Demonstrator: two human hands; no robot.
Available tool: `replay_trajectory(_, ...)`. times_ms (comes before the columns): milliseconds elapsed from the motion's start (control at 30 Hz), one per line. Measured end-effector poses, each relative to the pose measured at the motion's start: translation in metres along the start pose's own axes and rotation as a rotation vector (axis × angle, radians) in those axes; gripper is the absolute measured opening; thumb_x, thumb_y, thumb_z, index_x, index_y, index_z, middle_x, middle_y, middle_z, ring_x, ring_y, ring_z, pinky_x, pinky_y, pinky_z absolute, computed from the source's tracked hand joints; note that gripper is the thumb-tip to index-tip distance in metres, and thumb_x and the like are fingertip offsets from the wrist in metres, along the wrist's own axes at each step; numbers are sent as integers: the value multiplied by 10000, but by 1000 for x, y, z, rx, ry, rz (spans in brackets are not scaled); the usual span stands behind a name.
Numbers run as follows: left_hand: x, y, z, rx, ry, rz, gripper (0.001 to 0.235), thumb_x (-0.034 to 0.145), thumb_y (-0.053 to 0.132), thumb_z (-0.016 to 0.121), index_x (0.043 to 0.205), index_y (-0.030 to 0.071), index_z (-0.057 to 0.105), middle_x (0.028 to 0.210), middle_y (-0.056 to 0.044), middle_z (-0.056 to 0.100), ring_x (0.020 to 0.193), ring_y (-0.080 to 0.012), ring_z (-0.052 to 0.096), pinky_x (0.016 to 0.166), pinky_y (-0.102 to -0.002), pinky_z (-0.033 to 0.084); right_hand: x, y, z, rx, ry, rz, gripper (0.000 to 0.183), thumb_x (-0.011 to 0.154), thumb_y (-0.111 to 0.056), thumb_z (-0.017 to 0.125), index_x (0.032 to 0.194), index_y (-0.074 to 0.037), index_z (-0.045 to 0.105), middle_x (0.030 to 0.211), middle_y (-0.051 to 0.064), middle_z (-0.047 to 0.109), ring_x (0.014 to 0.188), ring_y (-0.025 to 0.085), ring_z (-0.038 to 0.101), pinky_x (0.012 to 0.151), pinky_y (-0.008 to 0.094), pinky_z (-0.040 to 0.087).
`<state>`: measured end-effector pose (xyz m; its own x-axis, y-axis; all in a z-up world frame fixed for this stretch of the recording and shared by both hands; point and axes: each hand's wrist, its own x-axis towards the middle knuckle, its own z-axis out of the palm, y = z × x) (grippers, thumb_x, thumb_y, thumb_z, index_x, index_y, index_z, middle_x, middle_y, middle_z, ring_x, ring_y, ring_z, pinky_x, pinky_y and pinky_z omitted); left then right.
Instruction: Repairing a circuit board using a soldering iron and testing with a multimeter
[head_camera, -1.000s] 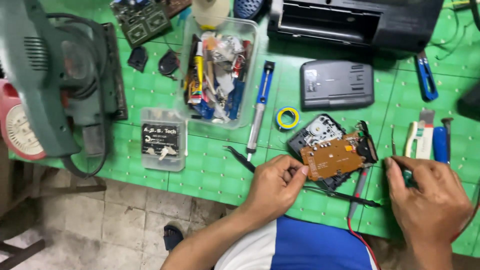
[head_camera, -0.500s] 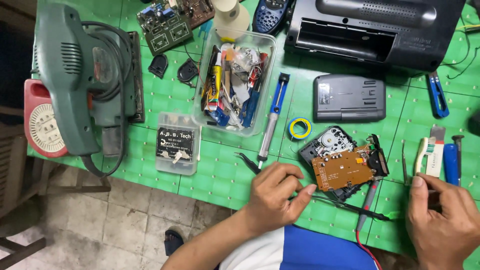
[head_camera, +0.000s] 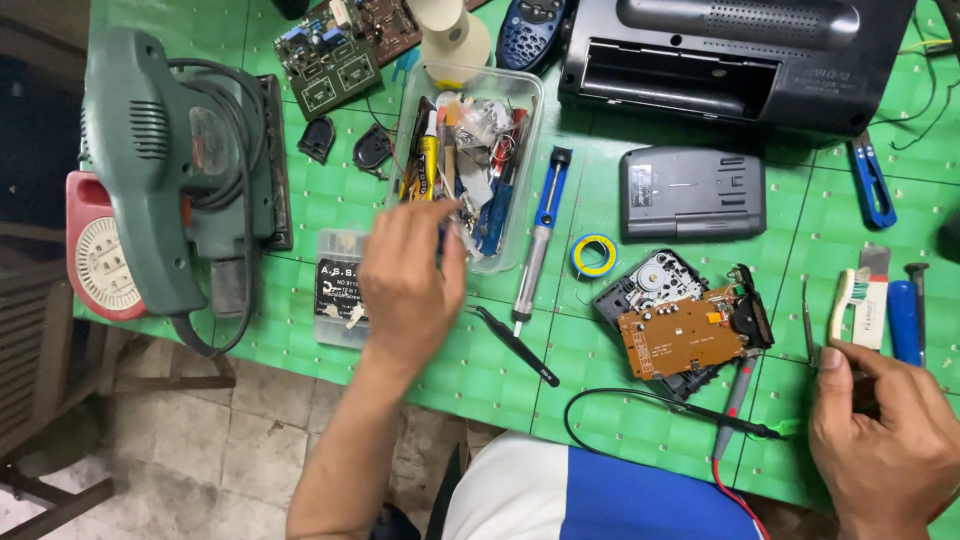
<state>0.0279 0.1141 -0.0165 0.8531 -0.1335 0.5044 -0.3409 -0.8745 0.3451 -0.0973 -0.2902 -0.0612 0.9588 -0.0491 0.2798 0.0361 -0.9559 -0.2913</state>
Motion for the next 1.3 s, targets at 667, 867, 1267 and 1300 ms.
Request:
replay_trajectory(667,31,-26,5,349,-481,-42,154,947,236,741,1014,103,704,983,-151,618,946,-392,631,728,-523,526,29,-28,-13,167,52,-1,56,1118,48,734,1090,70,778,1035,194,756,936,319,702,840,405,532)
replay_trajectory(867,30,-27,2,302,-431,27,122,978,235,792,1001,140,720,974,-109,631,931,-344,617,719,-473,478,29,-25,-11,162,59,-12,44,1109,56,744,1085,70,778,1028,198,752,914,315,698,806,403,524)
replay_trajectory(1267,28,-19,-8,-36,-106,90,252,1110,20,872,964,-33,673,928,-158,628,855,-297,575,720,-397,451,29,-26,-11,170,63,-30,46,1100,71,739,1068,72,772,1023,185,759,928,315,706,820,402,527)
replay_trajectory(1300,29,-19,-8,-36,-105,90,252,1110,20,872,964,-33,673,928,-158,628,855,-297,575,720,-397,451,29,-26,-11,171,63,-30,46,1100,71,739,1068,72,772,1023,185,759,928,315,706,820,402,527)
